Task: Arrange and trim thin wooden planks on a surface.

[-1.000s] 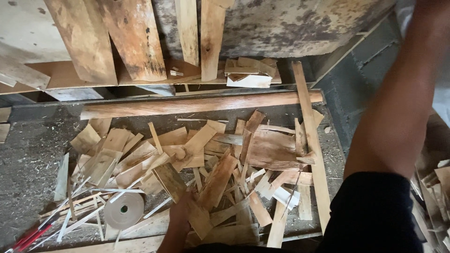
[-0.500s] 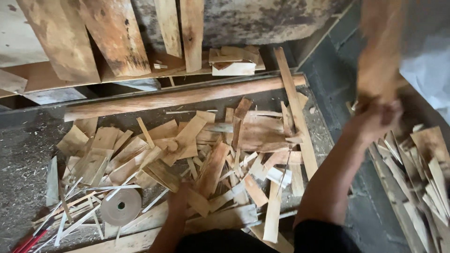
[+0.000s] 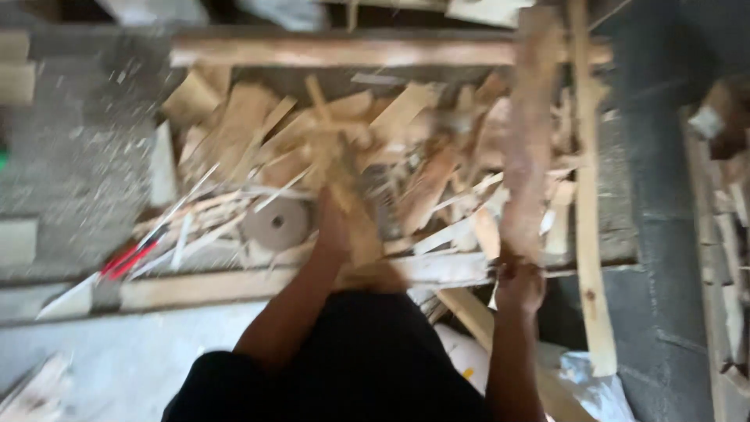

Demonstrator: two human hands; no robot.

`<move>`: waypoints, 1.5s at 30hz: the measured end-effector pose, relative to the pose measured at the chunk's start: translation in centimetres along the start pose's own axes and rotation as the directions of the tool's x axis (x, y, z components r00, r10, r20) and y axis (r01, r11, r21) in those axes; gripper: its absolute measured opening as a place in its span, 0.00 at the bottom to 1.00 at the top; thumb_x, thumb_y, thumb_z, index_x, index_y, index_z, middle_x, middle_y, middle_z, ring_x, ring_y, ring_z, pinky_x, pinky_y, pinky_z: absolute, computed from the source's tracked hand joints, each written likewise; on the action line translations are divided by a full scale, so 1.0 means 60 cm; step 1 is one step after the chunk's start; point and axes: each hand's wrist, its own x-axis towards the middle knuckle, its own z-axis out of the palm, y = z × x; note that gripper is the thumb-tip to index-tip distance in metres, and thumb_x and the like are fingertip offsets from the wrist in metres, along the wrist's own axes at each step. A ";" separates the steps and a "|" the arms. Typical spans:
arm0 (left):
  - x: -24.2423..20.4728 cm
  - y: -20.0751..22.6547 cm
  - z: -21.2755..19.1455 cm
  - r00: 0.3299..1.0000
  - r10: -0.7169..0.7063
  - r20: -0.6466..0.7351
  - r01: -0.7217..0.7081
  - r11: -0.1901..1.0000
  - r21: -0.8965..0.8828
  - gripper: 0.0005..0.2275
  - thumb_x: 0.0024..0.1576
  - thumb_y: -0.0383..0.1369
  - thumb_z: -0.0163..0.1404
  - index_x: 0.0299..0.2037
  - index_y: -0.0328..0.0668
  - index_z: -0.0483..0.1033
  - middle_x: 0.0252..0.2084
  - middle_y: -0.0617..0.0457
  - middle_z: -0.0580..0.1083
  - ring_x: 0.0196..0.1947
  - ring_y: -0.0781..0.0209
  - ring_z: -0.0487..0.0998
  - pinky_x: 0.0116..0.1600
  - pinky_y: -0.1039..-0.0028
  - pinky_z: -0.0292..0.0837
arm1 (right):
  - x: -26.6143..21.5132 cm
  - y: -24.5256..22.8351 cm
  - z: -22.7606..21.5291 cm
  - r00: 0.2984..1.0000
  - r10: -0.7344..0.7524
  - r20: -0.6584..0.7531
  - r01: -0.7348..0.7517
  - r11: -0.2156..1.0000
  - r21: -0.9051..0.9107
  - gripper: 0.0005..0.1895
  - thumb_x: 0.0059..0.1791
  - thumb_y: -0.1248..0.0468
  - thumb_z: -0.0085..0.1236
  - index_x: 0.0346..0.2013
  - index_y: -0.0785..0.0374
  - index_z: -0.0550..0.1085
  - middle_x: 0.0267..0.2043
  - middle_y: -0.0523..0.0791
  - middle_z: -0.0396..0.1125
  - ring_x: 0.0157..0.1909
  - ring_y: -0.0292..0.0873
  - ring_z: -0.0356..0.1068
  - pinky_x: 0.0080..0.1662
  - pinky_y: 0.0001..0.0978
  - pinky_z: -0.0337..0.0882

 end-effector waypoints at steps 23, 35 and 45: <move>-0.064 0.059 -0.142 0.979 0.075 0.190 -0.081 0.997 0.020 0.23 0.67 0.50 0.45 0.58 0.37 0.72 0.45 0.46 0.78 0.40 0.56 0.81 0.44 0.65 0.78 | -0.061 0.274 0.116 0.952 0.290 0.101 -0.299 0.950 0.086 0.14 0.59 0.72 0.40 0.58 0.68 0.68 0.55 0.55 0.68 0.46 0.48 0.72 0.49 0.37 0.80; -0.103 0.026 -0.163 0.969 0.120 0.218 -0.117 0.993 -0.026 0.28 0.66 0.54 0.40 0.59 0.34 0.70 0.46 0.40 0.77 0.41 0.50 0.81 0.46 0.62 0.79 | -0.319 0.277 0.160 0.716 0.441 0.541 0.063 0.731 -0.680 0.14 0.53 0.63 0.54 0.52 0.67 0.72 0.54 0.51 0.67 0.46 0.43 0.74 0.49 0.36 0.80; -0.105 0.067 -0.142 0.950 0.291 -0.115 -0.246 0.921 0.302 0.24 0.65 0.54 0.39 0.44 0.38 0.73 0.30 0.53 0.74 0.26 0.62 0.72 0.30 0.66 0.70 | -0.382 0.280 0.196 0.668 0.400 0.628 0.387 0.534 -0.752 0.11 0.53 0.68 0.51 0.48 0.71 0.75 0.36 0.48 0.73 0.33 0.42 0.72 0.35 0.33 0.75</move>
